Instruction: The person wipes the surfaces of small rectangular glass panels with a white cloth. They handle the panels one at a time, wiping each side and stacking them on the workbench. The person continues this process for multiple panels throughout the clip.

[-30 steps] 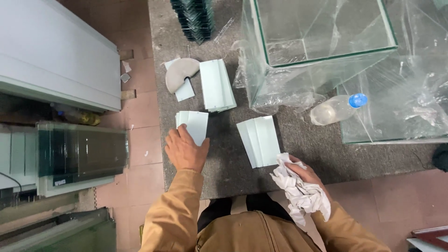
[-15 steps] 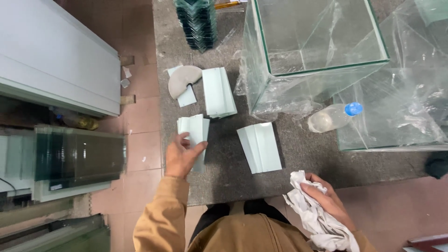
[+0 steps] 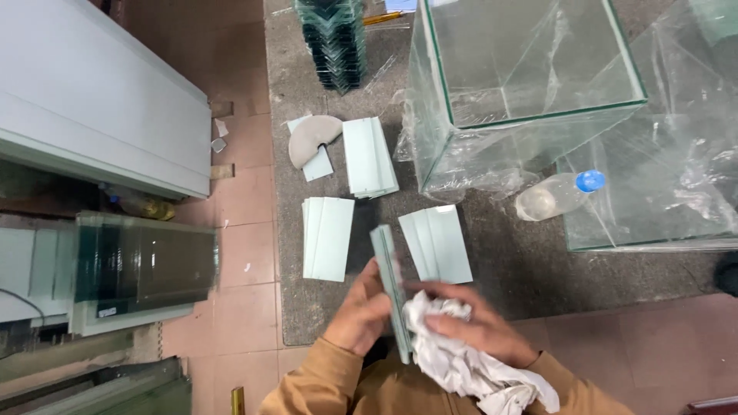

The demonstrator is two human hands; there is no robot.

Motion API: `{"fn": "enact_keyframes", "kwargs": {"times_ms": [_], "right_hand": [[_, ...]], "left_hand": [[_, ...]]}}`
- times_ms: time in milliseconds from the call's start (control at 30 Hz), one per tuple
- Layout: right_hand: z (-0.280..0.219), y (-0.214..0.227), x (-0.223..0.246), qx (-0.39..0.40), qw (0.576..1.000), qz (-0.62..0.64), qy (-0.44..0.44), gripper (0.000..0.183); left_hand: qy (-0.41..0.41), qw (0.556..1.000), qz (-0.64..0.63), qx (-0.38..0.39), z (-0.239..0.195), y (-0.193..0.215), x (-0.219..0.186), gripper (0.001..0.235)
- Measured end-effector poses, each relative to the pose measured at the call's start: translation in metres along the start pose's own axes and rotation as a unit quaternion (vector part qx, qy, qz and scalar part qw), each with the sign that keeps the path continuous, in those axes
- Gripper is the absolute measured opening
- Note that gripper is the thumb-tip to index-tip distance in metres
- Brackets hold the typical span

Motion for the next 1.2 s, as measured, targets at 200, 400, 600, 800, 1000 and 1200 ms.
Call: {"fn": "enact_keyframes", "kwargs": {"times_ms": [200, 400, 600, 800, 1000, 1200], "right_hand": [[0.000, 0.047, -0.051, -0.117, 0.959, -0.250, -0.065, 0.066], [-0.028, 0.080, -0.041, -0.275, 0.949, -0.138, 0.061, 0.060], [-0.036, 0.028, -0.009, -0.325, 0.873, -0.330, 0.156, 0.074], [-0.014, 0.021, -0.011, -0.300, 0.781, -0.464, 0.292, 0.071], [-0.004, 0.018, -0.066, -0.292, 0.752, -0.445, 0.390, 0.070], [0.017, 0.050, -0.048, -0.385, 0.752, -0.400, 0.356, 0.044]], "left_hand": [[0.061, 0.973, 0.039, -0.219, -0.005, 0.005, 0.044, 0.076], [0.007, 0.976, 0.095, -0.194, -0.008, -0.003, 0.023, 0.081], [0.096, 0.954, 0.044, -0.282, -0.011, -0.030, 0.040, 0.068], [0.015, 0.974, 0.132, -0.183, -0.019, -0.036, 0.069, 0.046], [0.018, 0.968, 0.072, -0.241, -0.017, -0.038, 0.050, 0.050], [-0.025, 0.945, 0.229, -0.232, -0.022, -0.049, 0.043, 0.051]]}}
Point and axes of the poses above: each hand's wrist, its own z-axis towards the middle knuckle, its own y-axis out of the back of the hand, x = y × z, the point moved 4 cm from there along z, towards the middle knuckle, and after that the axes turned 13 degrees about -x, right-handed, at the moved point
